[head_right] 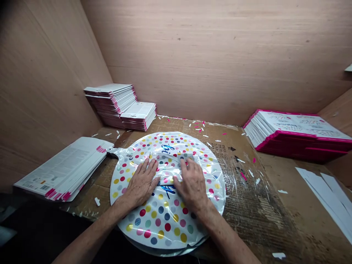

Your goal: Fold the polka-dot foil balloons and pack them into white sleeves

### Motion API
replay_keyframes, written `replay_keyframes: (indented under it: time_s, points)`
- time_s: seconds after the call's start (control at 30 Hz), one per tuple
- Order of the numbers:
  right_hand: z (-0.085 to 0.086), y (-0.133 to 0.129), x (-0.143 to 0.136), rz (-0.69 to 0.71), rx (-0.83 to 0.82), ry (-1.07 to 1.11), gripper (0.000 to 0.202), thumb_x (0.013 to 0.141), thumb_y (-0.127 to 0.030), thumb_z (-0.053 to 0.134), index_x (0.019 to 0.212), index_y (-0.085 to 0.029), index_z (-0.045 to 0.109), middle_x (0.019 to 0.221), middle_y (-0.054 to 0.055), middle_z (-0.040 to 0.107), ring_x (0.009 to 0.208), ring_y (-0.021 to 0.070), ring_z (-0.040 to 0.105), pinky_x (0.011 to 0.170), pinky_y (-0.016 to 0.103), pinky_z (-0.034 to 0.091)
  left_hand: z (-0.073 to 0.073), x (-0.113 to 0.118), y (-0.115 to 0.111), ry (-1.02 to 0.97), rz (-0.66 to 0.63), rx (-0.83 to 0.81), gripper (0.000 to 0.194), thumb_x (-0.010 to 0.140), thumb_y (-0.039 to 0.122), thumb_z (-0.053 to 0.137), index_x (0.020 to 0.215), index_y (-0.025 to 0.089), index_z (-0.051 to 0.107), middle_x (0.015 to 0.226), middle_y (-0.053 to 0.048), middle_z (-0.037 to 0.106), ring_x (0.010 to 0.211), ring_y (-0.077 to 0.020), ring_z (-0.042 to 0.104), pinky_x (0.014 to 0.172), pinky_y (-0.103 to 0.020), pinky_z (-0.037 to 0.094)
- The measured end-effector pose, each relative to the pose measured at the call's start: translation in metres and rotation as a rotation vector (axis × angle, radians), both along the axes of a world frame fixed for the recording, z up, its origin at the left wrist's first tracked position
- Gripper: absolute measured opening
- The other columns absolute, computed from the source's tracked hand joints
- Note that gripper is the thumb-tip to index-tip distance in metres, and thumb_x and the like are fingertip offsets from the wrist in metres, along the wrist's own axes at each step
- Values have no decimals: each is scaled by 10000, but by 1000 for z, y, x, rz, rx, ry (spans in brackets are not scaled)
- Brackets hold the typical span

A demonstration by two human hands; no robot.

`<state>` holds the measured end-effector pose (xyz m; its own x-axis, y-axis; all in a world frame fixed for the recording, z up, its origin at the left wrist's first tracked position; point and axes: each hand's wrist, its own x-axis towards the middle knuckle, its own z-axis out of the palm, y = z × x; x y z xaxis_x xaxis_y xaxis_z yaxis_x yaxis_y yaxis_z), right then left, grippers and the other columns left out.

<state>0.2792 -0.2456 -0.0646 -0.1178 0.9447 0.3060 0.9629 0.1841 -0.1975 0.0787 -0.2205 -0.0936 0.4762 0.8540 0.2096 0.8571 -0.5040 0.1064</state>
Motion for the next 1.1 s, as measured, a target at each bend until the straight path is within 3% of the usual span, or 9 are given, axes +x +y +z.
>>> replay_keyframes:
  time_s: [0.07, 0.23, 0.4, 0.5, 0.57, 0.67, 0.77, 0.9, 1.1]
  points:
    - [2, -4, -24, 184, 68, -135, 380, 863, -219, 542, 1221, -97, 584, 1193, 193, 605, 1072, 309, 548, 915, 453, 432, -1, -1, 4, 46, 30, -62, 505, 993, 319, 333, 1450, 121, 415, 1548, -121, 360, 1459, -319, 243, 1165, -519, 268]
    - [0, 1, -58, 399, -75, -316, 236, 864, -25, 457, 956, -65, 670, 864, 148, 657, 794, 249, 585, 727, 389, 490, 30, -4, 13, 79, 11, -170, 443, 973, 246, 341, 1365, 145, 523, 1450, -122, 506, 1395, -350, 362, 1091, -569, 355]
    - [1, -29, 6, 757, -18, -212, 242, 980, -174, 423, 1086, -153, 639, 1083, 89, 669, 937, 226, 592, 884, 393, 489, 54, -12, 18, -37, -530, -153, 719, 736, -38, 418, 1379, 271, 502, 1461, -5, 506, 1469, -254, 230, 1161, -474, 300]
    - [-8, -48, 46, 773, 12, 114, 282, 999, -210, 403, 1190, -199, 610, 1236, 82, 648, 1100, 220, 589, 964, 377, 471, 49, -18, 15, -60, -644, -305, 668, 750, -18, 460, 1332, 297, 551, 1378, -2, 588, 1452, -264, 277, 1153, -466, 303]
    - [-15, -48, 57, 604, -30, 376, 297, 1007, -232, 373, 1158, -211, 629, 1142, 72, 694, 1038, 205, 635, 892, 343, 510, 43, -20, 14, -140, -565, -396, 560, 783, 56, 518, 1292, 278, 592, 1336, -36, 614, 1401, -291, 370, 1103, -426, 371]
    - [-16, -29, 52, 138, -210, 602, 325, 1012, -355, 370, 969, -190, 647, 806, 31, 704, 711, 172, 664, 644, 279, 522, 38, -11, 14, -342, -337, -466, 367, 844, 206, 532, 1193, 223, 644, 1223, -77, 654, 1183, -260, 578, 950, -334, 483]
    - [-7, -3, 36, -200, -338, 430, 373, 995, -443, 398, 843, -176, 610, 720, 21, 672, 631, 156, 635, 582, 248, 469, 36, 8, 11, -416, 89, -397, 311, 922, 339, 467, 1122, 182, 646, 984, -74, 695, 937, -228, 643, 822, -326, 507]
    - [7, 20, 22, -317, -406, 49, 364, 971, -434, 455, 821, -159, 640, 841, 105, 704, 818, 232, 662, 679, 296, 451, 28, 28, 3, -252, 408, -214, 309, 902, 329, 535, 1164, 179, 597, 929, -75, 679, 956, -257, 609, 784, -338, 480]
    - [28, 59, 6, -168, -382, -69, 329, 825, -351, 698, 1073, -144, 637, 1154, 187, 614, 1050, 304, 584, 785, 337, 433, 19, 27, -2, -194, 373, -224, 226, 913, 300, 531, 1102, 200, 605, 898, -62, 679, 959, -258, 606, 794, -351, 474]
